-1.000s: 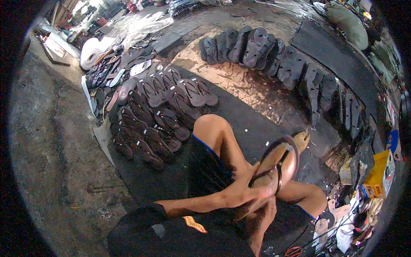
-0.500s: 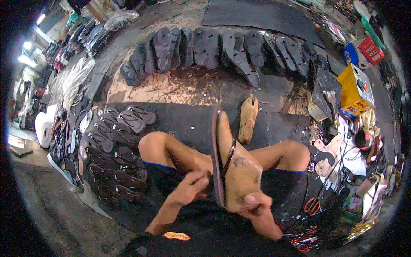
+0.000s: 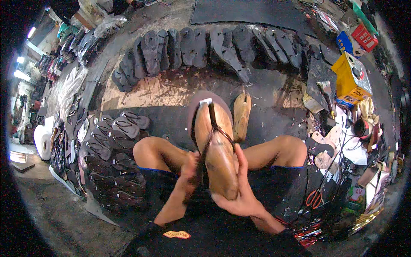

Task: The person repeatedly picks up flip-flops and fits them onto wooden shoe lasts, adjusting the straps and checking the fit. The person handles the flip-flops one at a time and places them back after each attempt.

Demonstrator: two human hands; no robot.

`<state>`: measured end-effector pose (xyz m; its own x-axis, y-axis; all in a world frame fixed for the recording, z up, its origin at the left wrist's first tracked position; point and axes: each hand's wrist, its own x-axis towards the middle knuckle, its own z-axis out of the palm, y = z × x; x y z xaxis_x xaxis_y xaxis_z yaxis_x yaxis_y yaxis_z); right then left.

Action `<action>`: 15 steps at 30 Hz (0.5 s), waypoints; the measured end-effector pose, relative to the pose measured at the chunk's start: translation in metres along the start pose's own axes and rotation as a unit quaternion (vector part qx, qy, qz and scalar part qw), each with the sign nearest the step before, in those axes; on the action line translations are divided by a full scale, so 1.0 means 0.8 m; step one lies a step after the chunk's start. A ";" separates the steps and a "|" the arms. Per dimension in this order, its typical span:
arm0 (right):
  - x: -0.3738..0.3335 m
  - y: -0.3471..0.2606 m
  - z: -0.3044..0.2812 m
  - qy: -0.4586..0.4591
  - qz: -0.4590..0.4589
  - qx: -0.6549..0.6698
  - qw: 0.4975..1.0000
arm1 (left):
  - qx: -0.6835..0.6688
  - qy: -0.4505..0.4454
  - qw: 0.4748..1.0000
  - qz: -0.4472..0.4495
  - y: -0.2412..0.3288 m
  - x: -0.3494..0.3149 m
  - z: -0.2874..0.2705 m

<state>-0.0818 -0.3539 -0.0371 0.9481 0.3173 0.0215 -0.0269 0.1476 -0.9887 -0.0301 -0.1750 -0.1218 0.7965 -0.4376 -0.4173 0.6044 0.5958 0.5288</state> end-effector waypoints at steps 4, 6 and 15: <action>0.024 0.022 -0.001 0.067 -0.016 -0.058 0.996 | -0.040 -0.028 0.999 0.000 0.005 0.014 0.025; 0.023 0.029 -0.002 0.061 0.005 -0.071 0.996 | 0.023 0.070 0.997 0.014 0.033 0.012 0.071; 0.108 0.114 -0.196 0.298 -0.017 -0.248 0.922 | -0.209 -0.191 0.959 0.007 0.048 0.015 0.023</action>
<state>0.0473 -0.4599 -0.1485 0.9555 -0.2719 0.1145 0.0140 -0.3459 -0.9382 0.0033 -0.1697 -0.0929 0.8013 -0.5943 -0.0694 0.5971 0.7869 0.1559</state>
